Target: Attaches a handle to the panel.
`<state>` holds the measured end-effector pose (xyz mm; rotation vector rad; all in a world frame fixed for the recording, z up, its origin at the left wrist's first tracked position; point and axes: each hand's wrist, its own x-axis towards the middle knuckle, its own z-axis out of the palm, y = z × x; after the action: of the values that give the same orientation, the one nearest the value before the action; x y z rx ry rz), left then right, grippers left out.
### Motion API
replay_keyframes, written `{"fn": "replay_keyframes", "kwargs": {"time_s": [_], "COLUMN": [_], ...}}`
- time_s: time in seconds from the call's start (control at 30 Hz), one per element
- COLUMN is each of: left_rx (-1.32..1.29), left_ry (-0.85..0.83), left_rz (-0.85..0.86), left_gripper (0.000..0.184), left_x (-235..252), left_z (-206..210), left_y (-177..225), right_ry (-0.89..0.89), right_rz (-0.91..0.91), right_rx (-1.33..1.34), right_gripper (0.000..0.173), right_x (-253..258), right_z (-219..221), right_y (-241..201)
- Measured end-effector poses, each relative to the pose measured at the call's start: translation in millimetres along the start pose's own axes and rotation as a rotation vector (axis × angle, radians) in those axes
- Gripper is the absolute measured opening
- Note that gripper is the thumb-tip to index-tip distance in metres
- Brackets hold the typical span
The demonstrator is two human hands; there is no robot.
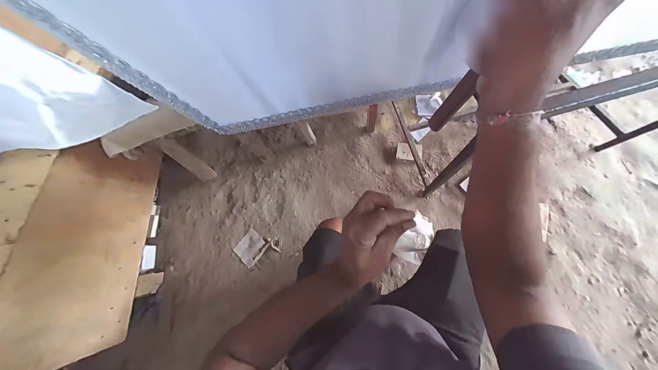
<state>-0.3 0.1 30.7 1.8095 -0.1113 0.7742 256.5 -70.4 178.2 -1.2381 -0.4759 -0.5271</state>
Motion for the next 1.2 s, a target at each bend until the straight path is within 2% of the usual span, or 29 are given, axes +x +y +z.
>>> {"fn": "replay_keyframes", "kwargs": {"time_s": [0.07, 0.2, 0.4, 0.6, 0.83, 1.07, 1.2], "left_rx": [0.141, 0.251, 0.407, 0.493, 0.579, 0.669, 0.703], "left_ry": [0.021, 0.041, 0.105, 0.117, 0.094, 0.051, 0.046], "left_rz": [0.175, 0.333, 0.532, 0.558, 0.502, 0.495, 0.535], "left_gripper": [0.010, 0.007, 0.009, 0.009, 0.011, 0.011, 0.019], "left_x": [9.6, 33.3, 69.8, 81.9, 84.6, 92.1, 109.6], "left_z": [-2.3, -12.1, -29.8, -31.1, -27.7, -22.0, -17.5], "left_y": [4.6, 14.4, 37.8, 55.0, 58.4, 59.1, 58.9], "right_ry": [0.009, 0.031, 0.042, 0.099, 0.090, 0.103, 0.094], "right_rz": [-0.007, 0.003, 0.084, 0.132, 0.114, 0.133, 0.165], "right_rx": [0.024, 0.053, 0.197, 0.225, 0.278, 0.216, 0.125], "right_gripper": [0.033, 0.026, 0.027, 0.038, 0.039, 0.042, 0.044], "right_x": [0.9, -1.0, -3.5, -3.8, -0.6, 0.4, 0.3], "right_z": [1.4, 1.2, 2.8, 0.9, -1.1, -1.7, -3.4], "right_y": [-0.3, 0.2, -1.6, -1.5, -1.0, 0.8, 0.9]}}
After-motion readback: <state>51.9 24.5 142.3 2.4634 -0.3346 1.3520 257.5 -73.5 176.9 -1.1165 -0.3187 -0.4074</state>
